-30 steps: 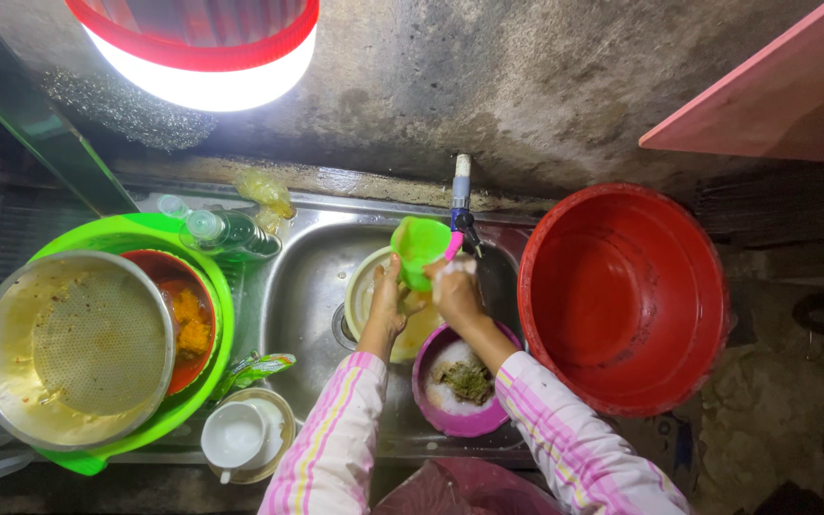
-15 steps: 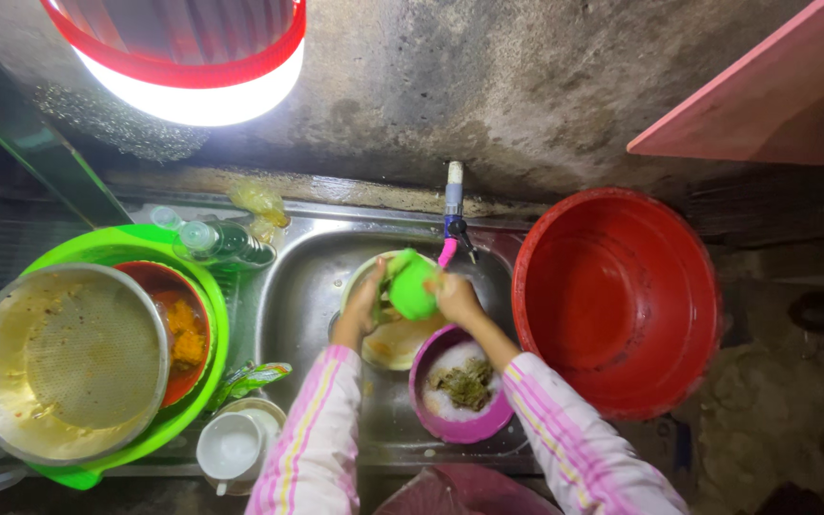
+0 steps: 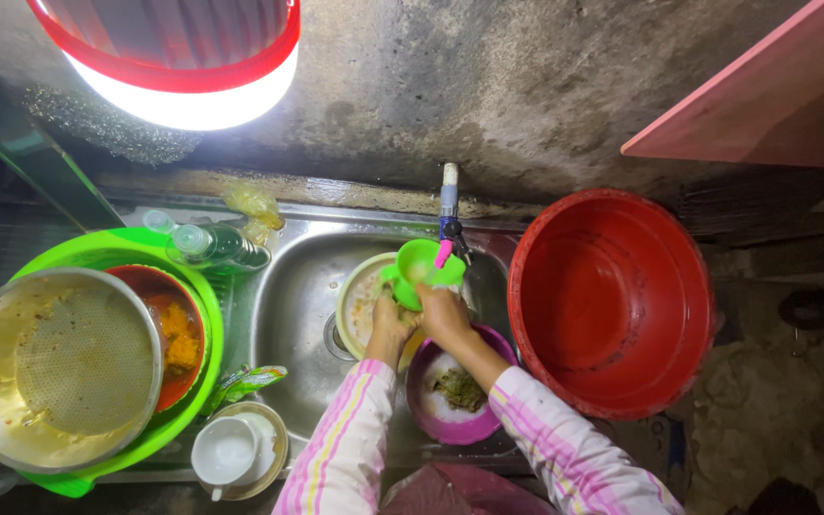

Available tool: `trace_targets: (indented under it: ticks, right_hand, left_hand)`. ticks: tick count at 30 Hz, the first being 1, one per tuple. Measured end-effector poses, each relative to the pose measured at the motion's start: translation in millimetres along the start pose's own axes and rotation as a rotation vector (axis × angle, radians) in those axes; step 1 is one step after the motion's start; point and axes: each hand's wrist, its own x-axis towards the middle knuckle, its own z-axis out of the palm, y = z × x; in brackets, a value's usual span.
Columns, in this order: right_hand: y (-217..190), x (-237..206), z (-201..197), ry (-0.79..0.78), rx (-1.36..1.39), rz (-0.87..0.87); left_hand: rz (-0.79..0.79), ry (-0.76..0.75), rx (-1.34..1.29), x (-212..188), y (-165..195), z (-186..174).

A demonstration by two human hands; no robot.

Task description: The person washes dishes at a kitchen sink, scrubbing a green plastic cup with a sponge under running water, then rinsing it and setting it in a red basin. They then scrub a metal colander and a plate, and finally scrape leftover food scraps from the colander into a plastic bag.

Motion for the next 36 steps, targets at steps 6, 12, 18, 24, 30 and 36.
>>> trace_targets:
  ticks: [6, 12, 18, 24, 30, 36]
  right_hand:
    - [14.2, -11.4, 1.3, 0.047, -0.202, -0.099]
    - [30.5, -4.2, 4.5, -0.035, -0.216, -0.162]
    - [28.5, 1.2, 23.7, -0.176, 0.149, -0.122]
    - [5.5, 28.0, 53.1, -0.543, 1.145, 0.223]
    - [-3.2, 48.8, 72.2, -0.45, 1.126, 0.464]
    - [-3.7, 52.3, 82.5, -0.121, 1.343, 0.872]
  left_hand:
    - [0.178, 0.368, 0.472, -5.0, 5.1, -8.6]
    - [0.294, 0.259, 0.259, -12.4, 18.4, -29.8]
    - [0.293, 0.302, 0.283, -17.0, 32.4, -47.9]
    - [0.36, -0.283, 0.87, -58.4, 107.6, -85.0]
    - [0.501, 0.225, 1.738, -76.4, 144.2, -91.7]
    - [0.783, 0.584, 1.164, -82.2, 156.3, -111.0]
